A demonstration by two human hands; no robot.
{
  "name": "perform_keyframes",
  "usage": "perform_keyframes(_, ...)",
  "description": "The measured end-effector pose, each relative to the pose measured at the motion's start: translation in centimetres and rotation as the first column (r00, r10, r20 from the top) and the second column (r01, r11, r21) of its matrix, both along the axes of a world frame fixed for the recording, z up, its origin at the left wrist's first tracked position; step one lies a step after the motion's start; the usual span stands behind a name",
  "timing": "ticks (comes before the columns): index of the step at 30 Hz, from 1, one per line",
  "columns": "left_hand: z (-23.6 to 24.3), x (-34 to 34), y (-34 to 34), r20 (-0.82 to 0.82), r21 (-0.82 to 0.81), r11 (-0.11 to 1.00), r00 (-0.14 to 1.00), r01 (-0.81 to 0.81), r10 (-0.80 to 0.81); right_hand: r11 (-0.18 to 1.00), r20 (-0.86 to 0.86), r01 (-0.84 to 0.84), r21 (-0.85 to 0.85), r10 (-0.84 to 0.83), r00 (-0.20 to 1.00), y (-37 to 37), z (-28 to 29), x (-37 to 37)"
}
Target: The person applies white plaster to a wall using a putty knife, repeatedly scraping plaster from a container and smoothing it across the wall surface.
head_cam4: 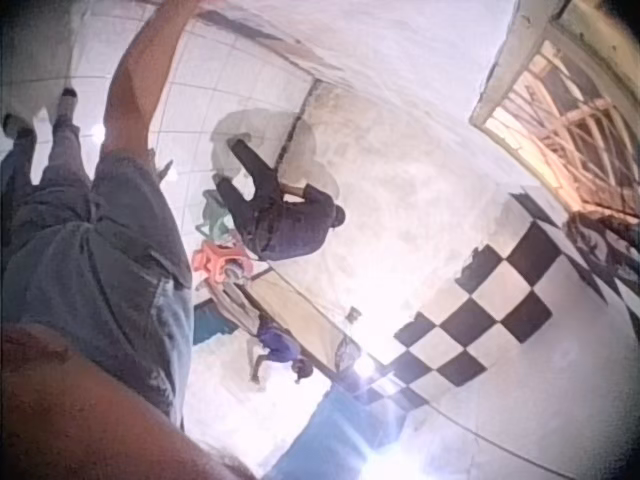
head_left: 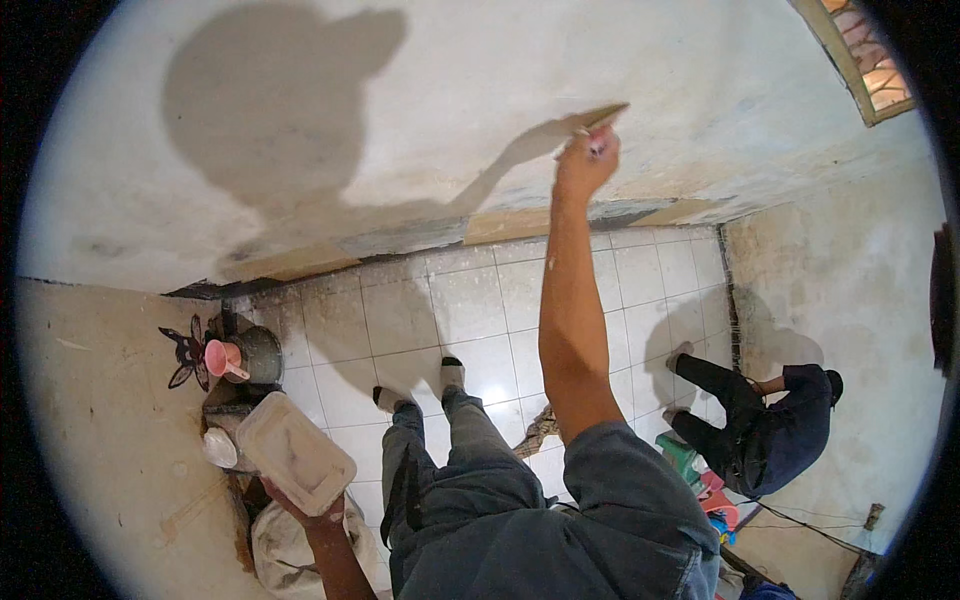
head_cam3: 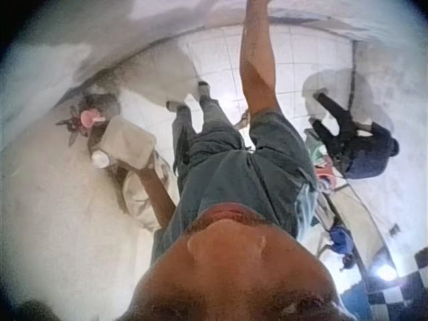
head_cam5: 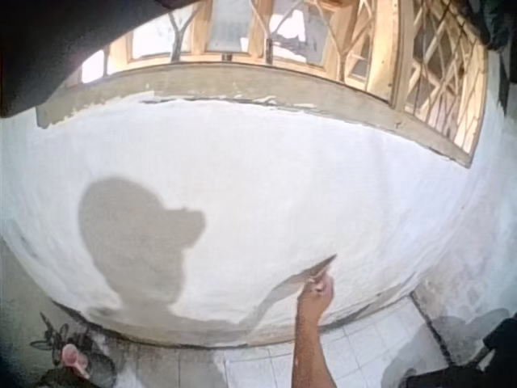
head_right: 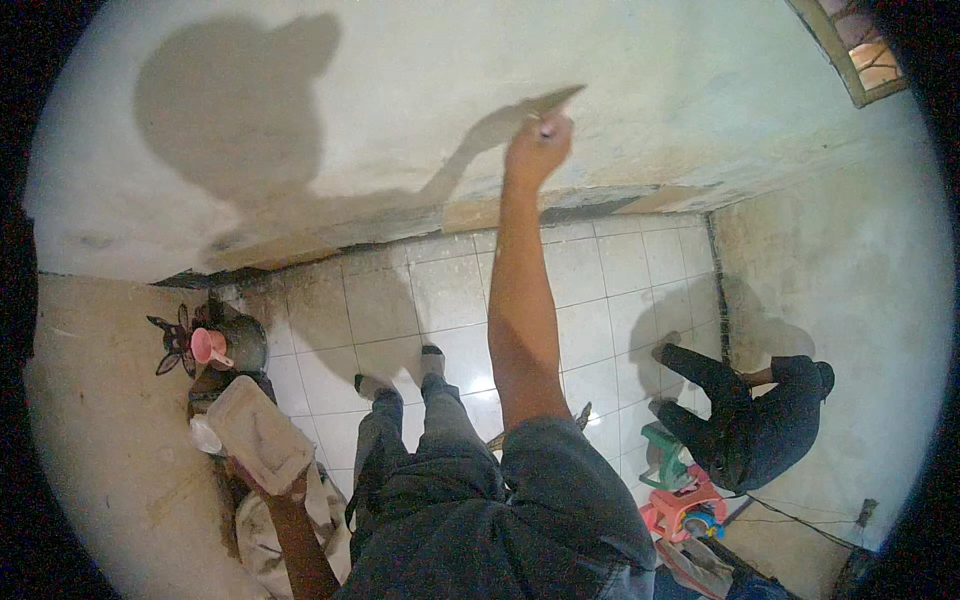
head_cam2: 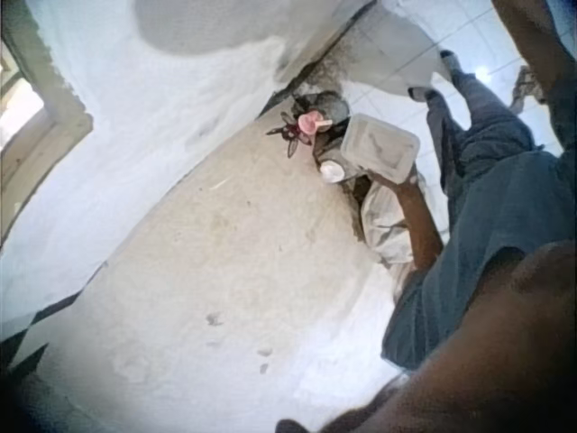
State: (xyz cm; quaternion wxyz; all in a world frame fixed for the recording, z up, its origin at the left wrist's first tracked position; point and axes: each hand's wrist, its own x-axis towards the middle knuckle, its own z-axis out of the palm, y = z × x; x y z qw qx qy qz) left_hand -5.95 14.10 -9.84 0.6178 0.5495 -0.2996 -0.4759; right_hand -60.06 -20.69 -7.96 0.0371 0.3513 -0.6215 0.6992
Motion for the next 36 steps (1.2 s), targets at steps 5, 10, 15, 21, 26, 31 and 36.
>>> perform_keyframes(5,-0.5,2.7,1.1,0.823,-0.156,0.931,0.565,0.331,-0.063,0.955,-0.443,-0.247,0.163,0.295,0.847,0.2,3.1,12.5)
perform_keyframes(10,0.9,1.1,0.1,0.78,-0.001,0.99,0.62,0.139,-0.086,0.8,-0.335,-0.305,0.517,0.517,0.788,6.0,-2.0,11.8)
perform_keyframes(15,2.3,-0.7,-0.3,0.888,0.275,0.959,0.365,0.067,-0.28,0.942,0.006,-0.132,0.309,0.137,0.991,8.9,-7.0,3.6)
perform_keyframes(21,1.2,-1.1,-0.1,0.987,-0.001,0.994,0.159,0.113,-0.017,0.913,-0.168,0.066,0.402,0.002,0.986,3.7,-7.0,-2.1)
perform_keyframes(26,-3.4,2.6,3.3,0.562,-0.041,0.99,0.822,0.137,-0.091,0.99,-0.456,-0.037,0.139,0.097,0.885,-0.8,-7.5,10.2)
perform_keyframes(31,-3.8,3.7,3.1,0.575,-0.075,0.988,0.815,0.136,-0.069,0.893,-0.212,-0.234,0.384,0.332,0.919,1.3,-8.3,20.0)
perform_keyframes(36,-5.2,5.4,-0.1,0.34,-0.055,0.998,0.939,-0.036,0.053,0.817,0.258,-0.521,0.247,0.463,0.848,5.8,-12.6,19.3)
